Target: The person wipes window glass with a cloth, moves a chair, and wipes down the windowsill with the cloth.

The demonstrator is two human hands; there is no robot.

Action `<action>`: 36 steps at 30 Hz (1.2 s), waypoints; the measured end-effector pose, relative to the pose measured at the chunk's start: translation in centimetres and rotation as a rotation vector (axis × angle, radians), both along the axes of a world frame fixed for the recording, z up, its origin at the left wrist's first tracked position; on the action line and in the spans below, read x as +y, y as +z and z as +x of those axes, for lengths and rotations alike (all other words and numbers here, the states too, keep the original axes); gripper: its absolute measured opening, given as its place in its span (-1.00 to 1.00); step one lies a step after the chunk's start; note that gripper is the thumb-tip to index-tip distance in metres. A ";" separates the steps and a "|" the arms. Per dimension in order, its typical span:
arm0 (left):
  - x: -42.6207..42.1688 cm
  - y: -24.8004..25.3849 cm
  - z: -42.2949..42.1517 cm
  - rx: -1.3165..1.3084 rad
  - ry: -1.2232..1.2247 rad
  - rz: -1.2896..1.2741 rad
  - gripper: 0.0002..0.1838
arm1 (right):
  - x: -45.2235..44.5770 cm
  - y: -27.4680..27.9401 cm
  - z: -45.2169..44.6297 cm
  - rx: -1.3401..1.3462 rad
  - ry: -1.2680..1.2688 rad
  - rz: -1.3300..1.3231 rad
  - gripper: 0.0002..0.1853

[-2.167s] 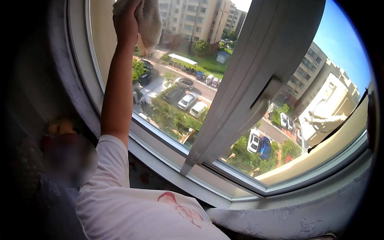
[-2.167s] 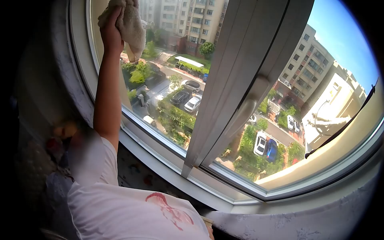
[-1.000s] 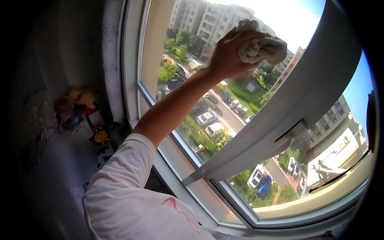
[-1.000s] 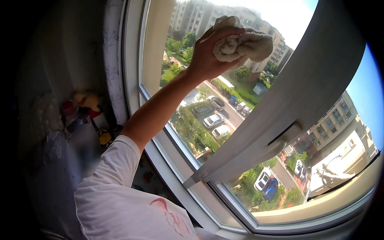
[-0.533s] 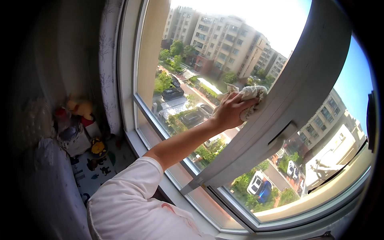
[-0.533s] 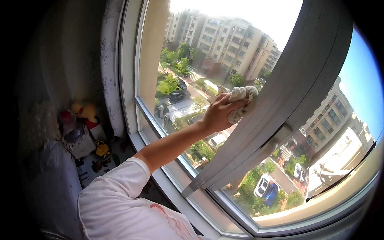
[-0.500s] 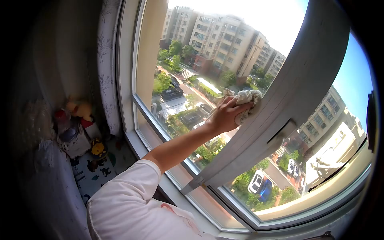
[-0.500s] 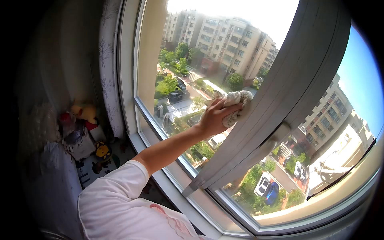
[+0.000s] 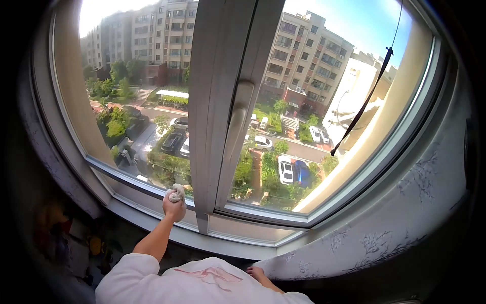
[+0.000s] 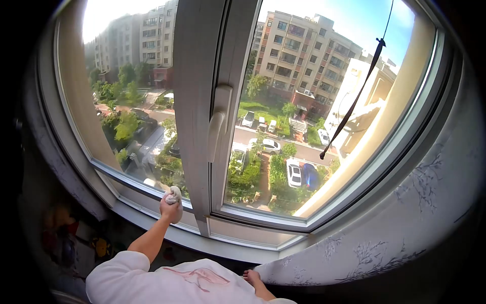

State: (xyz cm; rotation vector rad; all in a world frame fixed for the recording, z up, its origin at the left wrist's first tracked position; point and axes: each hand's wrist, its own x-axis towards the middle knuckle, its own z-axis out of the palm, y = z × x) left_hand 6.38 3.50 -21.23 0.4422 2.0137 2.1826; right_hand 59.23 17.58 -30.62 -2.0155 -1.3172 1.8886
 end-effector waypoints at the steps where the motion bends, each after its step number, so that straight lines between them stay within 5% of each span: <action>1: -1.1 -0.6 3.0 -0.310 0.024 0.116 -0.64 | -1.5 4.2 -1.5 -0.041 0.001 0.082 -0.72; 2: -2.7 0.6 5.7 -0.613 0.052 0.233 -0.66 | -2.0 8.1 -3.3 0.025 0.074 0.146 -0.72; 6: -6.1 7.7 15.1 -1.078 -0.425 0.610 -0.69 | -3.1 16.1 -10.6 0.245 0.309 0.415 -0.48; 10: -3.7 12.3 22.1 -0.758 -0.844 0.484 -0.31 | -7.6 22.1 -18.3 0.577 0.119 0.553 -0.30; 13: -0.4 12.1 22.9 -0.353 -1.184 -0.054 -0.16 | -5.4 19.3 -19.4 0.862 -0.072 0.046 -0.27; 16: -1.6 16.4 20.8 0.092 -1.378 -0.304 -0.16 | -4.2 19.7 -16.7 1.214 -0.138 -0.322 -0.29; 17: -3.6 19.8 19.8 0.113 -1.423 -0.361 -0.31 | -4.2 20.3 -16.0 1.227 -0.206 -0.316 -0.30; 20: -6.4 20.7 17.1 -0.135 -1.319 0.048 -0.46 | -4.7 26.5 -14.2 1.356 -0.223 -0.198 -0.26; 22: -7.6 18.6 14.7 -0.196 -1.169 -0.045 -0.41 | -3.6 30.2 -13.5 1.417 -0.177 -0.064 -0.22; 23: -8.2 17.4 13.7 -0.226 -1.091 -0.090 -0.39 | -2.7 31.8 -13.2 1.406 -0.126 0.028 -0.25; 26: -9.9 15.2 12.4 0.098 -0.930 -0.775 -0.40 | -1.2 38.7 -14.4 1.278 0.075 0.503 -0.36; 29: -11.5 9.1 12.1 0.469 -1.053 -1.258 -0.40 | -2.2 48.3 -18.6 0.933 0.139 1.219 -0.44; 33: -13.1 2.9 12.4 0.128 -1.081 -1.090 -0.37 | -1.9 59.1 -23.2 0.504 0.330 2.251 -0.39; 35: -13.8 4.3 13.4 0.052 -1.025 -1.011 -0.38 | -1.0 63.8 -25.3 0.368 0.314 2.598 -0.28; 36: -14.0 4.8 13.9 0.011 -0.993 -0.970 -0.39 | -0.6 66.0 -26.4 0.352 0.219 2.755 -0.41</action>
